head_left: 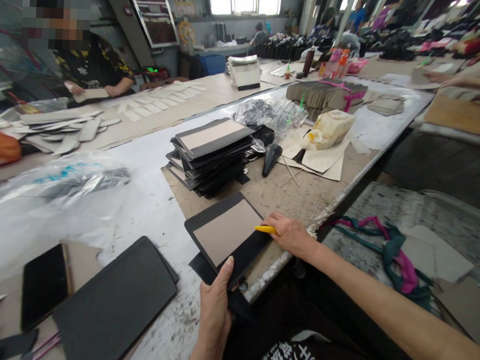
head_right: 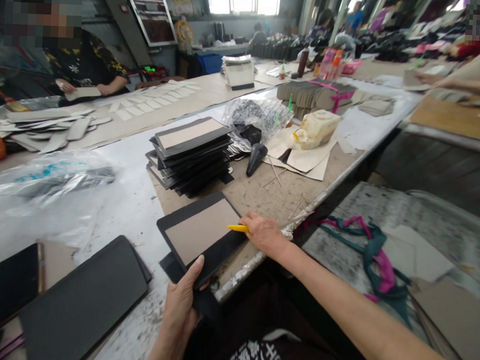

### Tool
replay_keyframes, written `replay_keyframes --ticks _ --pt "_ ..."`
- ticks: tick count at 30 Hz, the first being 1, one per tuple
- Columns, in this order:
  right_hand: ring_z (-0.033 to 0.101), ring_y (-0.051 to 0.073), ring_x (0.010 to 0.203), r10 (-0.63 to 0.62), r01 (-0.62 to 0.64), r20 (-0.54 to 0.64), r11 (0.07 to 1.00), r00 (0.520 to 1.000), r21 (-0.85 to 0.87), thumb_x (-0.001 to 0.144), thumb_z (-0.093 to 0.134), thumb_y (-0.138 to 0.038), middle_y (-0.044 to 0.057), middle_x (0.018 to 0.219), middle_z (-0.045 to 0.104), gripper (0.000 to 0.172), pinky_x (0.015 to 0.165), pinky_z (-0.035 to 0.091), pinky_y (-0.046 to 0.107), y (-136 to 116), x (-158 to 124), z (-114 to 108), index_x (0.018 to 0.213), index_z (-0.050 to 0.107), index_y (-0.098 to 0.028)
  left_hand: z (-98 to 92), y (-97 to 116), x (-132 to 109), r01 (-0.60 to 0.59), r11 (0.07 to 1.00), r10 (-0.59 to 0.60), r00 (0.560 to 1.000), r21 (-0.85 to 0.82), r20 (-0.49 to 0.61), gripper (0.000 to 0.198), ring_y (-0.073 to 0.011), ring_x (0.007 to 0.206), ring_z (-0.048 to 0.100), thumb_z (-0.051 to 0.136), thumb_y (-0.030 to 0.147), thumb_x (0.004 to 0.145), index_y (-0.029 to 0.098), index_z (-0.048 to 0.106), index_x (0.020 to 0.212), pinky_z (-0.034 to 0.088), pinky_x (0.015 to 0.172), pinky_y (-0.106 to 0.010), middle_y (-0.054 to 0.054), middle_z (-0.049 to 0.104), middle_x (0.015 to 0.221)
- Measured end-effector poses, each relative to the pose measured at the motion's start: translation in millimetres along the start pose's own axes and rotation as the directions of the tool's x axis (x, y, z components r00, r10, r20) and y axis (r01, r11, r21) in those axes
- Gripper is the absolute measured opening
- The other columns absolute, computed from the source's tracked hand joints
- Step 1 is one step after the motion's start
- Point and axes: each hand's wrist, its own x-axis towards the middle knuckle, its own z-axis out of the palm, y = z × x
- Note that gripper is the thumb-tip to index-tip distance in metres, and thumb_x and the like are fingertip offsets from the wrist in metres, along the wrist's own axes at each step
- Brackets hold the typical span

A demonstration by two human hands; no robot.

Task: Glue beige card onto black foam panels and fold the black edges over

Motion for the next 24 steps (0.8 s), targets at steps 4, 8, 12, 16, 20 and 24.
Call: replay_keyframes --ticks 4,8,12,16,20,24 --pt "0.059 0.015 0.087 -0.054 0.059 0.083 0.997 0.995 -0.053 0.08 0.052 -0.011 0.005 0.103 0.058 0.025 0.074 0.044 0.023 -2 6 -6 0.102 0.06 -0.019 -1.0 0 2 0.013 1.0 -0.013 1.0 0.006 -0.025 0.043 -0.0104 0.053 0.056 0.081 0.026 0.056 0.013 0.061 0.092 0.039 0.037 -0.016 -0.002 0.064 0.076" --pt "0.057 0.019 0.091 -0.118 0.129 0.118 0.988 0.986 -0.089 0.079 0.055 -0.015 0.007 0.105 0.056 0.022 0.075 0.044 0.026 -8 8 -19 0.1 0.058 -0.019 -1.1 0 4 0.002 1.0 -0.002 1.0 0.012 -0.018 0.041 -0.0089 0.049 0.052 0.081 0.027 0.054 0.012 0.063 0.088 0.036 0.035 -0.016 0.001 0.062 0.069" --pt "0.059 0.022 0.09 -0.088 0.115 0.176 0.982 0.981 -0.153 0.08 0.056 -0.02 0.007 0.095 0.061 0.024 0.073 0.043 0.029 -19 6 -36 0.103 0.054 -0.018 0.1 0 4 -0.027 0.999 0.027 1.0 0.022 0.006 0.041 -0.0073 0.05 0.05 0.081 0.027 0.054 0.014 0.063 0.089 0.036 0.035 -0.015 0.001 0.061 0.074" --pt "0.061 0.021 0.086 -0.1 0.112 0.145 0.991 0.984 -0.075 0.08 0.054 -0.017 0.006 0.094 0.062 0.027 0.069 0.042 0.028 -21 6 -43 0.106 0.051 -0.018 0.2 -1 4 -0.036 0.998 0.036 0.999 0.049 0.001 0.04 -0.0077 0.05 0.049 0.08 0.027 0.057 0.013 0.062 0.09 0.034 0.034 -0.015 0.0 0.06 0.075" --pt "0.061 0.019 0.082 -0.082 0.08 0.091 0.996 0.992 0.031 0.081 0.051 -0.015 0.004 0.091 0.063 0.023 0.066 0.04 0.026 -11 9 -37 0.104 0.051 -0.018 1.3 -1 4 -0.039 0.998 0.039 0.999 0.056 0.0 0.04 -0.0083 0.051 0.05 0.08 0.025 0.057 0.013 0.061 0.09 0.035 0.035 -0.016 -0.001 0.059 0.076" --pt "0.06 0.018 0.082 -0.07 0.065 0.052 0.994 0.996 0.089 0.083 0.053 -0.019 0.004 0.09 0.062 0.023 0.066 0.039 0.025 -3 9 -29 0.105 0.05 -0.018 2.5 0 3 -0.06 0.997 0.059 0.998 0.042 0.034 0.038 -0.0058 0.046 0.044 0.08 0.026 0.056 0.013 0.061 0.086 0.034 0.033 -0.015 0.002 0.057 0.073"
